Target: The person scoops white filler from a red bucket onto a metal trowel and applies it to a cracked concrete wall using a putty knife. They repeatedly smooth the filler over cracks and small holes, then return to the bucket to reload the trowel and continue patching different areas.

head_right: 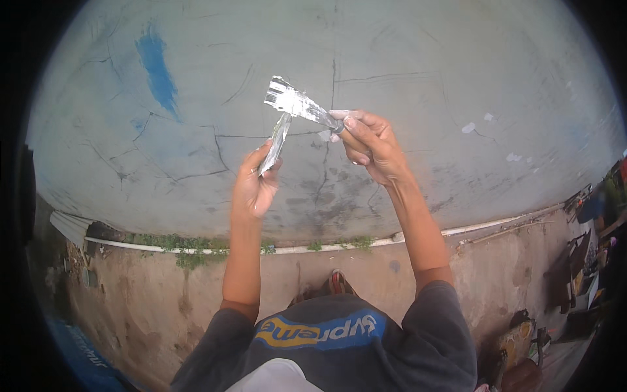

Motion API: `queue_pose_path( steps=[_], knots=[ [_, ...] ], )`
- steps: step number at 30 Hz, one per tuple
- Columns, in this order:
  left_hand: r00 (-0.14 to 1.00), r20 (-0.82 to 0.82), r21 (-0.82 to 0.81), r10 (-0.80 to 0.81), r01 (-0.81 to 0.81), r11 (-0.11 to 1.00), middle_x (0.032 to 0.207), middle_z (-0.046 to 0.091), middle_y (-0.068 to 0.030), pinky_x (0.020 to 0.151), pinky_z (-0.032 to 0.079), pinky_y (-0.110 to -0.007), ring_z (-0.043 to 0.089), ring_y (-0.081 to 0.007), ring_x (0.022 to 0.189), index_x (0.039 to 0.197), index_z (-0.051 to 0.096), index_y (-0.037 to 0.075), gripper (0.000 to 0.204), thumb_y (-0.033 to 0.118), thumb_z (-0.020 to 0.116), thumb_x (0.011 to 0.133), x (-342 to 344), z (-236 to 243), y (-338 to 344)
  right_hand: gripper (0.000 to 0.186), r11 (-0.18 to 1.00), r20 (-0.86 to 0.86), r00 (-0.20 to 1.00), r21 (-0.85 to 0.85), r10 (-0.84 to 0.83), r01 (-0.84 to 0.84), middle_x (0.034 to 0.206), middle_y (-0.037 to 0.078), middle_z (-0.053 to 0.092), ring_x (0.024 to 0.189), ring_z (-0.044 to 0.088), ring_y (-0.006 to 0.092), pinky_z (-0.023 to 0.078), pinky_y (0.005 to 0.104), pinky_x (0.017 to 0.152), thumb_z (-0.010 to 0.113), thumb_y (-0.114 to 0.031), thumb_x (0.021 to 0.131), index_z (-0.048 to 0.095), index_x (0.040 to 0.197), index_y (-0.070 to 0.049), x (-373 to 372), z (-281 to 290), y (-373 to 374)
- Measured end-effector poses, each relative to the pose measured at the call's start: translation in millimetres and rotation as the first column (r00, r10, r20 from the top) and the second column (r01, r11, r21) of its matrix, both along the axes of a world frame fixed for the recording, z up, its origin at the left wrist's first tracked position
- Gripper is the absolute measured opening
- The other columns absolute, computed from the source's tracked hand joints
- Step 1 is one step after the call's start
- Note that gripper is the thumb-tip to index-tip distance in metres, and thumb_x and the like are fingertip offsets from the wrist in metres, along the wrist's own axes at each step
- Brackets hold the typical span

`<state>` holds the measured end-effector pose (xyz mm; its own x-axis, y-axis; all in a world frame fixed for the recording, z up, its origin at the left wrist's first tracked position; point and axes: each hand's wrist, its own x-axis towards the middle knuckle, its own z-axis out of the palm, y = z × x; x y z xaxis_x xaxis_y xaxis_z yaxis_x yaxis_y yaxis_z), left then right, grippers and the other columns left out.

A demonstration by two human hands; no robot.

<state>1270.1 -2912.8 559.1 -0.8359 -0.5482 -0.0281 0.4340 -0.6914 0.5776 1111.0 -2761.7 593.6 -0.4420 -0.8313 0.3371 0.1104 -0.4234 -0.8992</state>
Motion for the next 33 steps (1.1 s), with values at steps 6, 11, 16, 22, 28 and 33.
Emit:
queue_pose_path(
  steps=[6,11,16,22,28,33],
  knots=[
    [0.989,-0.089,0.190,-0.118,0.133,0.973,0.080,0.051,-0.0037,0.042,0.042,-0.010,0.049,-0.0028,0.063,0.112,0.050,-0.006,0.024,0.008,0.053,0.093,-7.5,-20.1,14.7,0.031,0.999,0.004,0.999,0.026,-0.044,0.044,0.074,0.004,0.061,0.043,0.035,0.0028,0.028,0.0175,0.040,0.054,-0.024,0.095,0.060,0.112,0.000,10.0,-30.4,3.7],
    [0.995,-0.079,0.167,-0.061,0.073,0.983,0.078,0.050,-0.0049,0.044,0.045,-0.010,0.049,-0.0040,0.062,0.123,0.041,-0.009,0.033,0.005,0.048,0.094,5.7,-25.4,36.6,0.034,0.965,0.097,0.979,0.210,-0.178,0.155,0.077,0.005,0.062,0.045,0.036,0.0027,0.028,0.0179,0.041,0.056,-0.025,0.094,0.059,0.116,0.001,6.7,-72.7,77.9],
    [0.937,-0.262,0.402,-0.230,0.323,0.857,0.081,0.050,-0.0104,0.047,0.050,-0.014,0.052,-0.0096,0.064,0.132,0.028,-0.010,0.042,0.002,0.042,0.095,-4.5,-33.7,92.2,0.038,0.948,0.133,0.940,-0.014,-0.313,0.318,0.089,0.001,0.057,0.053,0.042,0.0034,0.035,0.0180,0.048,0.058,-0.024,0.093,0.058,0.122,0.000,20.5,-56.7,154.2],
    [0.779,-0.447,0.544,-0.439,0.627,0.557,0.083,0.052,-0.0118,0.049,0.052,-0.014,0.057,-0.0123,0.068,0.130,0.031,-0.011,0.039,0.002,0.042,0.095,-23.6,-58.2,211.5,0.040,0.569,-0.652,0.202,-0.420,-0.731,0.706,0.094,0.003,0.057,0.060,0.048,0.0103,0.040,0.0230,0.051,0.069,-0.003,0.076,0.068,0.114,-0.015,34.0,-51.9,215.4],
    [0.734,-0.427,0.491,-0.528,0.679,0.547,0.082,0.051,-0.0114,0.047,0.051,-0.013,0.056,-0.0121,0.067,0.129,0.031,-0.011,0.038,0.002,0.042,0.095,-27.7,-61.1,309.2,0.050,0.404,-0.708,-0.098,-0.504,-0.700,0.763,0.095,0.006,0.058,0.065,0.053,0.0172,0.042,0.0269,0.052,0.071,0.001,0.068,0.069,0.112,-0.024,46.5,-70.4,307.1],
    [0.736,-0.405,0.510,-0.542,0.674,0.534,0.082,0.050,-0.0115,0.046,0.050,-0.012,0.054,-0.0105,0.066,0.128,0.032,-0.011,0.037,0.001,0.042,0.095,-31.9,-60.7,347.6,0.050,0.393,-0.724,-0.069,-0.449,-0.687,0.802,0.096,0.008,0.059,0.066,0.054,0.0192,0.044,0.0285,0.053,0.070,0.001,0.069,0.069,0.112,-0.023,56.5,-80.3,363.5]
  ],
)
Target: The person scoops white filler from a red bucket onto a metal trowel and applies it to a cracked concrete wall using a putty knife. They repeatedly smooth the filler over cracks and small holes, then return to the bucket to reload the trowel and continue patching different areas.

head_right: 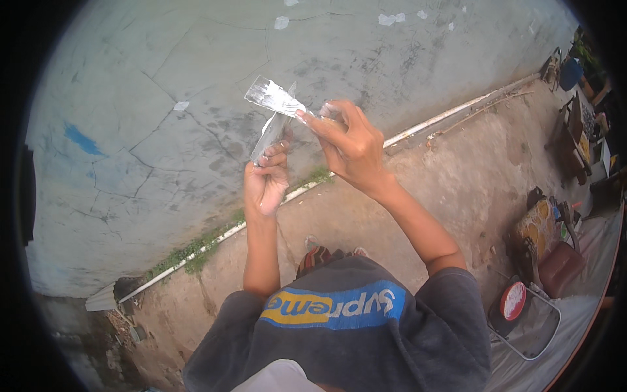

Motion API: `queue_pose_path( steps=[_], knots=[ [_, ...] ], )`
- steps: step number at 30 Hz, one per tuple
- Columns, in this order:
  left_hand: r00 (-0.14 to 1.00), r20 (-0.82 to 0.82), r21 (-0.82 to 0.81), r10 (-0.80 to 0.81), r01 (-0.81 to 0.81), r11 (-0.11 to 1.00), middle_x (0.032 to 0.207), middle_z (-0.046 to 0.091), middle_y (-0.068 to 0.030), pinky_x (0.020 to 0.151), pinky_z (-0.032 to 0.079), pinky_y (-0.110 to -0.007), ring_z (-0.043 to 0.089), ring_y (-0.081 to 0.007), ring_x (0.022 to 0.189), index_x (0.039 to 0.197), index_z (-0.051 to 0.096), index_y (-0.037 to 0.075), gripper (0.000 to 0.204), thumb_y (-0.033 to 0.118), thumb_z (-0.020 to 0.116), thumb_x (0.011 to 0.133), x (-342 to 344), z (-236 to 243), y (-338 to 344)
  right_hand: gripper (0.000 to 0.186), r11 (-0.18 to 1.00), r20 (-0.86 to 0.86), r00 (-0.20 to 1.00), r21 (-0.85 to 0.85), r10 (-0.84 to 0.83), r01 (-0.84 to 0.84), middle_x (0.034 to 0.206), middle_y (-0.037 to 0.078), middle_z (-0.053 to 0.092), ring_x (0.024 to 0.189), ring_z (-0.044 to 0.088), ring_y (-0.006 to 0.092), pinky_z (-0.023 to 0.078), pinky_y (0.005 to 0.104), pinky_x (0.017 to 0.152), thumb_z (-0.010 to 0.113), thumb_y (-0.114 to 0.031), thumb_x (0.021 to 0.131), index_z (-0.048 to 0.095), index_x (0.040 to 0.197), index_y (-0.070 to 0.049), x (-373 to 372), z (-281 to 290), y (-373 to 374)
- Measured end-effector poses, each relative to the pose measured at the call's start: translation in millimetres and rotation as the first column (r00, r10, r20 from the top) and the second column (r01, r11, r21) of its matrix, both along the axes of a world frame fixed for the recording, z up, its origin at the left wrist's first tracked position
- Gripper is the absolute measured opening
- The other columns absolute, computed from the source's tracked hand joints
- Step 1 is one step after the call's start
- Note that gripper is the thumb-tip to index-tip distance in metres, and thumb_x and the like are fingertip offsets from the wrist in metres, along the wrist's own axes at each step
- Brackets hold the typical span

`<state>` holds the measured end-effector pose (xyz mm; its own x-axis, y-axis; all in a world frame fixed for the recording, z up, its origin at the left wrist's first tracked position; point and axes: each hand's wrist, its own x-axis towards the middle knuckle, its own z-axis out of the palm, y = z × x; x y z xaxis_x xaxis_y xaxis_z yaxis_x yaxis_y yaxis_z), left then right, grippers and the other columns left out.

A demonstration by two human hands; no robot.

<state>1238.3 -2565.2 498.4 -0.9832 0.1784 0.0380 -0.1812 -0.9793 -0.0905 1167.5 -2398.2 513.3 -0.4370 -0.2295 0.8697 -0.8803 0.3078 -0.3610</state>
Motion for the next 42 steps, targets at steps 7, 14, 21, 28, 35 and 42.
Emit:
queue_pose_path(
  steps=[7,14,21,28,35,42],
  knots=[
    [0.995,0.065,-0.070,0.081,-0.076,0.995,0.080,0.049,-0.0103,0.045,0.049,-0.012,0.051,-0.0093,0.063,0.127,0.033,-0.013,0.036,0.002,0.041,0.095,-5.3,-11.6,9.8,0.047,0.986,0.068,0.998,0.170,-0.009,-0.003,0.094,0.010,0.058,0.068,0.055,0.0204,0.044,0.0288,0.054,0.068,0.003,0.070,0.069,0.111,-0.020,11.4,-23.0,56.7],
    [0.999,-0.009,-0.045,0.051,-0.051,0.998,0.078,0.048,-0.0103,0.043,0.049,-0.013,0.051,-0.0098,0.061,0.129,0.030,-0.012,0.037,0.002,0.040,0.096,-6.3,-1.5,8.3,0.031,0.972,0.281,0.933,-0.134,0.225,-0.194,0.095,0.009,0.060,0.066,0.054,0.0115,0.043,0.0249,0.051,0.064,-0.004,0.083,0.066,0.114,-0.007,11.5,-16.2,83.0],
    [0.998,-0.010,0.104,-0.062,0.062,0.993,0.080,0.046,-0.0107,0.046,0.050,-0.016,0.052,-0.0123,0.062,0.131,0.025,-0.012,0.042,0.000,0.041,0.093,-3.8,-11.5,21.4,0.032,0.513,0.523,0.082,-0.774,0.848,-0.370,0.083,0.007,0.059,0.044,0.043,0.0049,0.035,0.0187,0.039,0.054,-0.023,0.096,0.054,0.121,-0.003,4.8,3.7,25.0],
    [1.000,0.019,0.126,-0.016,0.014,0.992,0.082,0.045,-0.0122,0.048,0.052,-0.019,0.052,-0.0152,0.064,0.132,0.023,-0.012,0.049,-0.007,0.043,0.088,-1.6,-26.0,12.0,0.021,0.636,0.621,0.161,-0.705,0.767,-0.314,0.077,0.007,0.063,0.046,0.040,0.0029,0.031,0.0191,0.040,0.056,-0.020,0.094,0.059,0.104,-0.002,6.9,-13.2,18.4],
    [1.000,-0.009,0.023,0.005,-0.005,1.000,0.080,0.048,-0.0101,0.044,0.048,-0.013,0.053,-0.0086,0.064,0.129,0.031,-0.011,0.040,0.001,0.044,0.093,-2.1,-32.5,4.5,0.018,0.781,0.770,0.145,-0.594,0.621,-0.191,0.076,0.006,0.063,0.044,0.038,0.0023,0.029,0.0197,0.038,0.057,-0.018,0.094,0.060,0.102,-0.002,20.9,-74.4,76.5],
    [0.989,-0.002,-0.879,0.145,-0.070,0.471,0.085,0.063,-0.0056,0.041,0.044,-0.019,0.058,-0.0063,0.060,0.125,0.043,-0.005,0.036,0.013,0.050,0.095,-12.0,-20.4,36.2,0.028,0.959,0.706,0.671,-0.283,0.227,-0.028,0.083,0.005,0.065,0.061,0.053,0.0066,0.040,0.0196,0.053,0.059,-0.016,0.092,0.060,0.115,-0.001,28.3,-37.7,143.6]
  ],
)
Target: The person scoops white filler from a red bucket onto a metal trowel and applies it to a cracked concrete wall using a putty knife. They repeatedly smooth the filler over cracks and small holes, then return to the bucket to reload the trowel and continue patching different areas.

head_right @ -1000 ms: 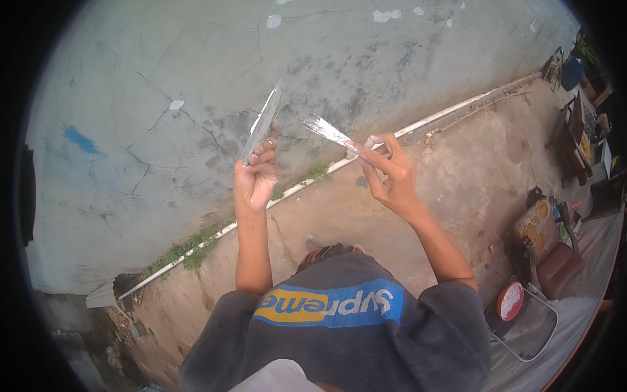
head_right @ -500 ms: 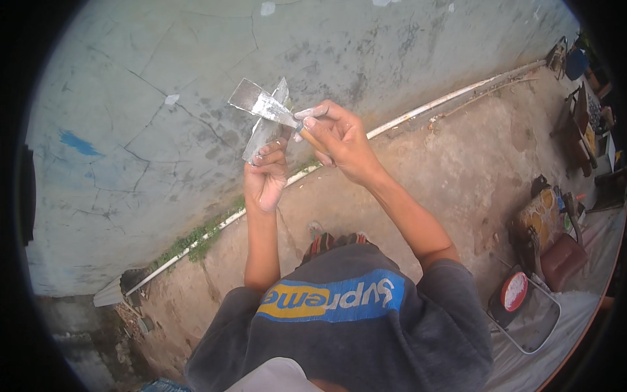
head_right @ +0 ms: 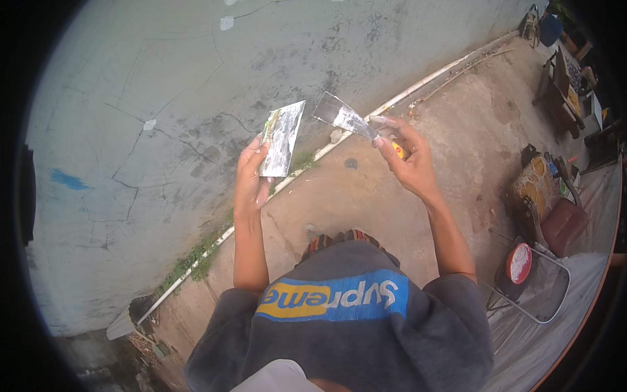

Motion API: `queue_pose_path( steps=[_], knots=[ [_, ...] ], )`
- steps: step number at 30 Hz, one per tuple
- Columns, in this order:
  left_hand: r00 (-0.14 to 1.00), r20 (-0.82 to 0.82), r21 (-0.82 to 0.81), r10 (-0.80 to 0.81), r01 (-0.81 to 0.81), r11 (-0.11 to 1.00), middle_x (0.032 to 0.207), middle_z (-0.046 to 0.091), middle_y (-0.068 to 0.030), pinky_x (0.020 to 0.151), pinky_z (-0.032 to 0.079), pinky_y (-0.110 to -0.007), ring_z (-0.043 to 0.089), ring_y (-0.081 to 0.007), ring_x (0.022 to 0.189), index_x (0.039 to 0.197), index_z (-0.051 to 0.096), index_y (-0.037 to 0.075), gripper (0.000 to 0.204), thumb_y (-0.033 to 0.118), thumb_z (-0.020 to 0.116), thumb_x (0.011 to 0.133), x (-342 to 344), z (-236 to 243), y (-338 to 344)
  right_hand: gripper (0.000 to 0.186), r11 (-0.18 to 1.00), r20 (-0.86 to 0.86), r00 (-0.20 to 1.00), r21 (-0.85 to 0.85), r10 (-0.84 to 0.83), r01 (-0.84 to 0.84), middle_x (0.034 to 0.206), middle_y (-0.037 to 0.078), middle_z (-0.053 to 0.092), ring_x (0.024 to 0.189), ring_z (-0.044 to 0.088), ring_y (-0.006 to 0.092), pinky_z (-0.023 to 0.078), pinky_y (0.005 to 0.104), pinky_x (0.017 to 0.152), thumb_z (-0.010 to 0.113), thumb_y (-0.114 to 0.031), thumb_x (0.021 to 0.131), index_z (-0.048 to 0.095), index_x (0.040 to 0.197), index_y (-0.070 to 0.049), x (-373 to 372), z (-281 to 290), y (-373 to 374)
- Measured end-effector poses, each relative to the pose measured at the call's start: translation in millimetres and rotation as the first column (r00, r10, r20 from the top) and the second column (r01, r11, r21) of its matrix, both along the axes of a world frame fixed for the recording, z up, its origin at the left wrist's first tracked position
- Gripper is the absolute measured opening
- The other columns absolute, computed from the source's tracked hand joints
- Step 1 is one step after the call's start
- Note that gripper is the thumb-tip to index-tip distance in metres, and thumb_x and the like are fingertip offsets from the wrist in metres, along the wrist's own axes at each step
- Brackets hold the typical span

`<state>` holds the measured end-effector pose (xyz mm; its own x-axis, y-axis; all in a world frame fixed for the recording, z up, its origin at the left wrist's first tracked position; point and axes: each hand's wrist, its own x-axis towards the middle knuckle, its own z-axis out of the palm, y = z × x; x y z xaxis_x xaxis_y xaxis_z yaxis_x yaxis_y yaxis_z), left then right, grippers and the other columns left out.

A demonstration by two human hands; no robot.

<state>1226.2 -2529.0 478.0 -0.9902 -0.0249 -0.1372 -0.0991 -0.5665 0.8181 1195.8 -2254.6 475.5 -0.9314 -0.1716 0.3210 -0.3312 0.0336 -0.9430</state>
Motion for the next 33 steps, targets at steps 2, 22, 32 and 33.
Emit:
queue_pose_path(
  steps=[2,22,32,33],
  knots=[
    [0.990,-0.026,-0.215,-0.140,0.131,0.968,0.086,0.065,-0.0048,0.041,0.044,-0.021,0.060,-0.0058,0.060,0.124,0.045,-0.003,0.036,0.016,0.052,0.095,-3.2,-5.7,6.0,0.029,0.985,-0.040,0.999,0.173,-0.011,0.017,0.083,0.005,0.066,0.068,0.056,0.0082,0.042,0.0207,0.059,0.061,-0.017,0.091,0.062,0.115,-0.001,-4.1,20.8,32.2],
    [0.651,0.439,-0.294,-0.619,0.755,0.586,0.085,0.066,-0.0047,0.049,0.049,-0.019,0.062,-0.0061,0.066,0.116,0.053,-0.004,0.032,0.016,0.056,0.092,-126.2,-68.5,78.3,0.024,0.933,0.391,0.888,0.343,-0.244,0.106,0.076,0.006,0.067,0.066,0.055,0.0105,0.045,0.0282,0.062,0.065,-0.020,0.088,0.071,0.103,-0.003,2.4,-62.6,107.9],
    [0.463,0.611,-0.206,-0.642,0.876,0.435,0.093,0.065,-0.0125,0.054,0.053,-0.020,0.065,-0.0141,0.073,0.104,0.057,-0.009,0.025,0.012,0.054,0.091,-226.3,-118.9,111.8,0.024,0.950,0.470,0.837,0.261,-0.280,0.171,0.065,0.003,0.061,0.058,0.049,0.0077,0.041,0.0258,0.055,0.064,-0.023,0.088,0.071,0.099,-0.002,-27.5,-99.4,80.4],
    [0.437,0.636,-0.186,-0.636,0.887,0.423,0.094,0.065,-0.0128,0.055,0.054,-0.020,0.065,-0.0148,0.074,0.104,0.057,-0.009,0.024,0.012,0.053,0.091,-235.8,-126.5,116.4,0.025,0.974,0.550,0.805,0.171,-0.220,0.150,0.065,0.002,0.060,0.055,0.047,0.0064,0.039,0.0241,0.052,0.063,-0.022,0.089,0.071,0.100,-0.002,-30.6,-99.2,83.0]
  ],
)
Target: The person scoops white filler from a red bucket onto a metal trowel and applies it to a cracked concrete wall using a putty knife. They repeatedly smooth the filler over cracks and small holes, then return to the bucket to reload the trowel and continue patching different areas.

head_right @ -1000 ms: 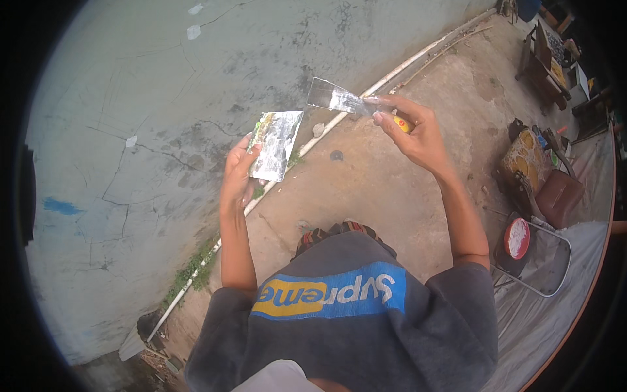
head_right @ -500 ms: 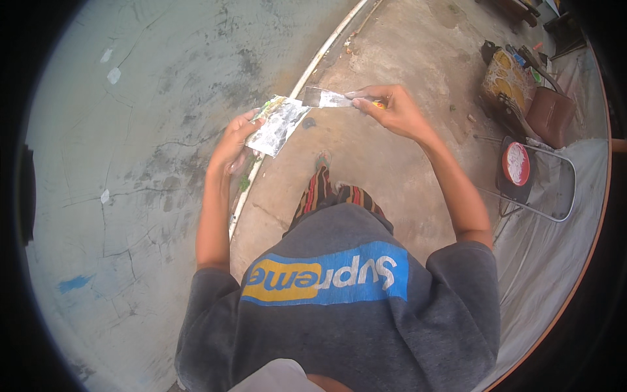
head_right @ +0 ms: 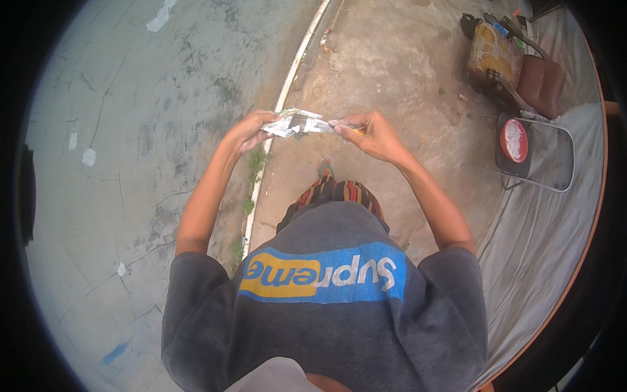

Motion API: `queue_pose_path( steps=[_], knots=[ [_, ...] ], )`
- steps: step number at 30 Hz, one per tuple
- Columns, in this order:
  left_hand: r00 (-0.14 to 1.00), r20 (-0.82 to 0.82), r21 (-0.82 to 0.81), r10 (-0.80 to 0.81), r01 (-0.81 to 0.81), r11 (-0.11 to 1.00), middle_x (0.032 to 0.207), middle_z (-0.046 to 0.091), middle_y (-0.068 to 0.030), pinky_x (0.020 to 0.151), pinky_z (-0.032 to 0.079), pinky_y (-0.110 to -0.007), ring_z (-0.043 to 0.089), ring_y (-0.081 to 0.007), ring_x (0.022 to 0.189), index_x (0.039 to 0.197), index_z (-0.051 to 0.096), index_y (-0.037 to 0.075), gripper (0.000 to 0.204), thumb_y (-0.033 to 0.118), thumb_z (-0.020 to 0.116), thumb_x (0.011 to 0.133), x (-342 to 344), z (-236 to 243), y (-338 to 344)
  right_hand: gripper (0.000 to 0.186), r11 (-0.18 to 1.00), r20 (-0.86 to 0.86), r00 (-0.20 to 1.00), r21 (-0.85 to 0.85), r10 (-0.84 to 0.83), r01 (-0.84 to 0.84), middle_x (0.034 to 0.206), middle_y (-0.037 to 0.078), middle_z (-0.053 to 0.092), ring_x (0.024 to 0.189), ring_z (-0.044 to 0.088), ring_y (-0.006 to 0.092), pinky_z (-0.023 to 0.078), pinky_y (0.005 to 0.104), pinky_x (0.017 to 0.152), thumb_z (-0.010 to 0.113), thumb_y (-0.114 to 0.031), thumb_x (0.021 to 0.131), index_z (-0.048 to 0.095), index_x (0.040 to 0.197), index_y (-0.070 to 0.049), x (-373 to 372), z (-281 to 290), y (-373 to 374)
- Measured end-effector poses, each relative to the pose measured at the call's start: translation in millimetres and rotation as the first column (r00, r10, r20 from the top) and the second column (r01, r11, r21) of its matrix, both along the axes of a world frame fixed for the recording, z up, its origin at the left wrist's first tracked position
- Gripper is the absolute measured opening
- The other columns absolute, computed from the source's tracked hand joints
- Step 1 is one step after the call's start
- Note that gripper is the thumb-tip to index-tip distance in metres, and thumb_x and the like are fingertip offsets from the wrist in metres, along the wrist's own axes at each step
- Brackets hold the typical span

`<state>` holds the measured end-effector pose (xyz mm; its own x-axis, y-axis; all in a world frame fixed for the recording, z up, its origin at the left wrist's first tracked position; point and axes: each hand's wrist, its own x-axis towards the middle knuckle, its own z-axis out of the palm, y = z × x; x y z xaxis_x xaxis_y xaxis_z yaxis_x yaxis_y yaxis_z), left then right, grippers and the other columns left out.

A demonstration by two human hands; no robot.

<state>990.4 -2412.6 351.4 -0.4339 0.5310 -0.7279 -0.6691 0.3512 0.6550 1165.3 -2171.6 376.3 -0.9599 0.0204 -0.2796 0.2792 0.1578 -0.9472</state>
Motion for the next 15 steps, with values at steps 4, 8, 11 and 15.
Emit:
queue_pose_path(
  steps=[4,8,11,15],
  knots=[
    [0.978,0.112,-0.044,-0.176,0.182,0.982,0.093,0.064,-0.0092,0.061,0.057,-0.025,0.063,-0.0130,0.075,0.105,0.057,-0.006,0.023,0.012,0.053,0.091,-42.3,-37.4,28.4,0.029,0.822,0.165,0.986,-0.558,-0.031,0.119,0.068,0.003,0.059,0.044,0.039,0.0024,0.029,0.0185,0.039,0.056,-0.022,0.094,0.063,0.111,0.000,3.7,-2.4,14.9],
    [0.944,-0.062,-0.220,-0.323,0.303,0.927,0.098,0.063,-0.0146,0.059,0.061,-0.029,0.066,-0.0199,0.082,0.114,0.049,-0.008,0.030,0.010,0.050,0.090,-43.4,-92.8,73.4,0.035,0.453,0.188,0.953,-0.846,-0.240,0.281,0.074,0.004,0.057,0.041,0.038,0.0024,0.030,0.0164,0.037,0.048,-0.025,0.097,0.052,0.120,0.000,39.5,-27.3,53.9],
    [0.730,-0.266,-0.606,-0.630,0.382,0.698,0.105,0.062,-0.0233,0.078,0.055,-0.041,0.064,-0.0328,0.095,0.119,0.046,-0.006,0.041,0.014,0.054,0.083,-53.7,-209.0,72.1,0.032,0.346,0.345,0.796,-0.763,-0.497,0.546,0.074,0.003,0.057,0.043,0.040,0.0024,0.030,0.0158,0.038,0.046,-0.020,0.097,0.052,0.122,0.000,78.6,-56.3,79.2],
    [0.611,-0.091,-0.902,-0.786,0.284,0.326,0.116,0.057,-0.0313,0.095,0.045,-0.043,0.055,-0.0401,0.113,0.118,0.049,-0.007,0.046,0.013,0.055,0.077,-17.8,-281.3,31.2,0.034,0.316,0.429,0.600,-0.567,-0.675,0.761,0.075,0.002,0.057,0.045,0.042,0.0038,0.035,0.0186,0.041,0.042,-0.021,0.098,0.052,0.124,-0.001,133.9,-93.1,117.0]
  ],
)
